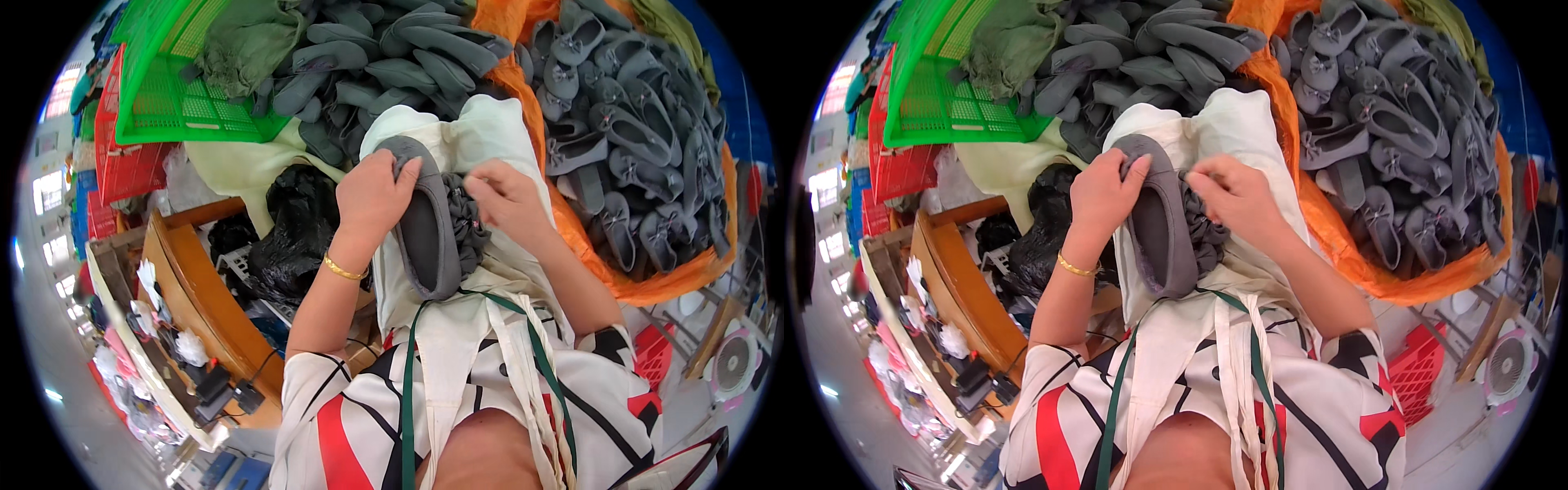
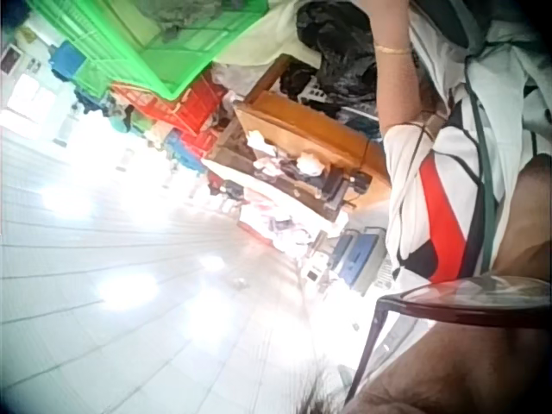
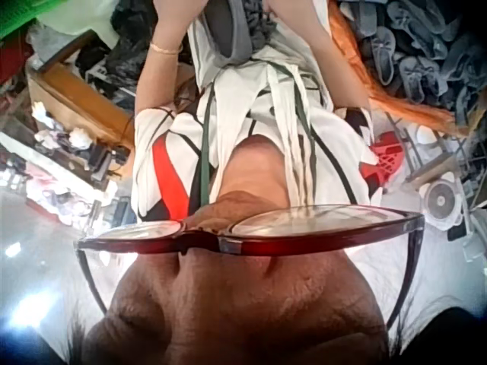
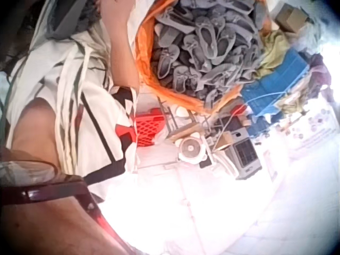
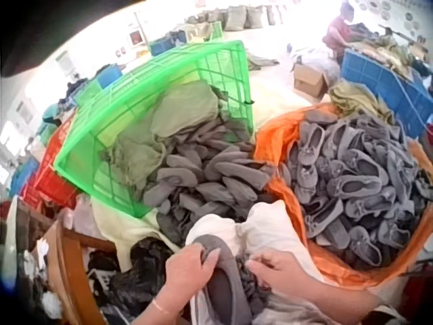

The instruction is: The person is sewing grey slippers using a needle and thread. They pick up a slipper from a pile, stitch the upper part, and then place it into a white sack. The process is repeated for multiple slippers in a workshop setting.

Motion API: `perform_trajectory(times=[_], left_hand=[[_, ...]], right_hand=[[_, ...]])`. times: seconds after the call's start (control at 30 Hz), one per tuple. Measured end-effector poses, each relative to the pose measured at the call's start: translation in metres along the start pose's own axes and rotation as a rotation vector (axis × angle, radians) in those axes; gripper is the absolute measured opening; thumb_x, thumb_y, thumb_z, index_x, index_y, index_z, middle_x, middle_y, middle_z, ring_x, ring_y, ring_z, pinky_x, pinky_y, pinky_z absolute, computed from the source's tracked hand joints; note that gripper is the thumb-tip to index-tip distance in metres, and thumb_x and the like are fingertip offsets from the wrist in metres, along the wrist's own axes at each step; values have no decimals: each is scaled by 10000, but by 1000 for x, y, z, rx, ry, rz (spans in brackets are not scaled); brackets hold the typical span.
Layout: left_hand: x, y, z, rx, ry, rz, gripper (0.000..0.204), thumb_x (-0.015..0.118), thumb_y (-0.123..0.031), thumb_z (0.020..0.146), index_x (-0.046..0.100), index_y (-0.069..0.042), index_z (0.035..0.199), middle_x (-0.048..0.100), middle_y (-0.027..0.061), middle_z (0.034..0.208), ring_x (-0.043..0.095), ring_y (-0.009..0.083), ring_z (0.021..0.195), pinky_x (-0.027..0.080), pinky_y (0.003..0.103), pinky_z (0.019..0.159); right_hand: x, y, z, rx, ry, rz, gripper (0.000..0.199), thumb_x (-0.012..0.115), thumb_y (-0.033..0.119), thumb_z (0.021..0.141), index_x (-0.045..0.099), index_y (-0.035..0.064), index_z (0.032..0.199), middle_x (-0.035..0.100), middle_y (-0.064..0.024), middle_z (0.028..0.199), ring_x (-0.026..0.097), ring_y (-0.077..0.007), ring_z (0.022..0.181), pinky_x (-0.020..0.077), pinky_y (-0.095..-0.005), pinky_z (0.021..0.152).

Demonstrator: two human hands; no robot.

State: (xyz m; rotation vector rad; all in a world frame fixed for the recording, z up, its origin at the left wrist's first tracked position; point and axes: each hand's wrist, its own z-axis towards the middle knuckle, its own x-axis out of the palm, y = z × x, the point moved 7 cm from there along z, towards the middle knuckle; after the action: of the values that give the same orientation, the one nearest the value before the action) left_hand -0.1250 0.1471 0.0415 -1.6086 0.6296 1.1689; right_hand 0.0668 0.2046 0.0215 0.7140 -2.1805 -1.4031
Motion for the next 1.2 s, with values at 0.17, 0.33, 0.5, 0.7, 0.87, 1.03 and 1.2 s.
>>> perform_trajectory(times=[0.17, 0.33, 0.5, 0.7, 0.87, 1.03, 1.2], left_hand=[[7, 27, -11, -154, 122, -423, 317, 696, -279, 898, 604, 12, 811, 586, 65, 666, 542, 176, 600, 457, 307, 574], [13, 38, -19, -297, 165, -647, 217, 706, -185, 888, 644, 21, 867, 564, -21, 669, 458, 38, 631, 423, 226, 575], [17, 39, -18, -261, 156, -705, 165, 685, -167, 929, 638, -23, 861, 555, -70, 674, 440, 1, 543, 355, 181, 494], [14, 40, -16, -260, 160, -652, 204, 694, -175, 896, 630, 15, 857, 550, -21, 660, 450, 37, 591, 397, 220, 545], [16, 43, -16, -227, 167, -673, 166, 685, -168, 930, 639, -21, 868, 557, -74, 681, 435, -1, 558, 347, 184, 499], [20, 46, -16, -281, 222, -746, 134, 679, -141, 923, 648, -19, 881, 564, -82, 701, 443, -4, 591, 354, 179, 525], [22, 44, -17, -374, 225, -883, 156, 667, -134, 898, 646, 12, 847, 550, -70, 694, 441, 19, 632, 388, 204, 557]], right_hand=[[45, -10, 19, 30, 142, -59, 110, 584, 110, 955, 630, 20, 998, 568, 15, 693, 511, -48, 596, 418, -232, 540], [52, -18, 24, -142, 106, -218, 112, 604, 93, 893, 625, 11, 966, 591, -31, 682, 540, -93, 613, 444, -283, 572], [53, -19, 27, -186, 93, -319, 115, 612, 99, 870, 628, 7, 938, 620, -92, 688, 579, -169, 612, 470, -323, 599], [53, -17, 28, -183, 106, -353, 121, 608, 99, 857, 634, 1, 924, 637, -134, 710, 612, -244, 650, 489, -362, 629], [54, -13, 30, -157, 122, -389, 132, 595, 106, 842, 643, -2, 901, 664, -198, 757, 668, -360, 735, 520, -422, 688], [58, -16, 26, -302, 25, -466, 106, 575, 119, 885, 592, 31, 942, 664, -186, 752, 662, -368, 727, 516, -460, 638], [68, -22, 18, -516, -77, -616, 75, 560, 112, 916, 536, 62, 966, 634, -151, 705, 645, -354, 666, 490, -462, 558]])
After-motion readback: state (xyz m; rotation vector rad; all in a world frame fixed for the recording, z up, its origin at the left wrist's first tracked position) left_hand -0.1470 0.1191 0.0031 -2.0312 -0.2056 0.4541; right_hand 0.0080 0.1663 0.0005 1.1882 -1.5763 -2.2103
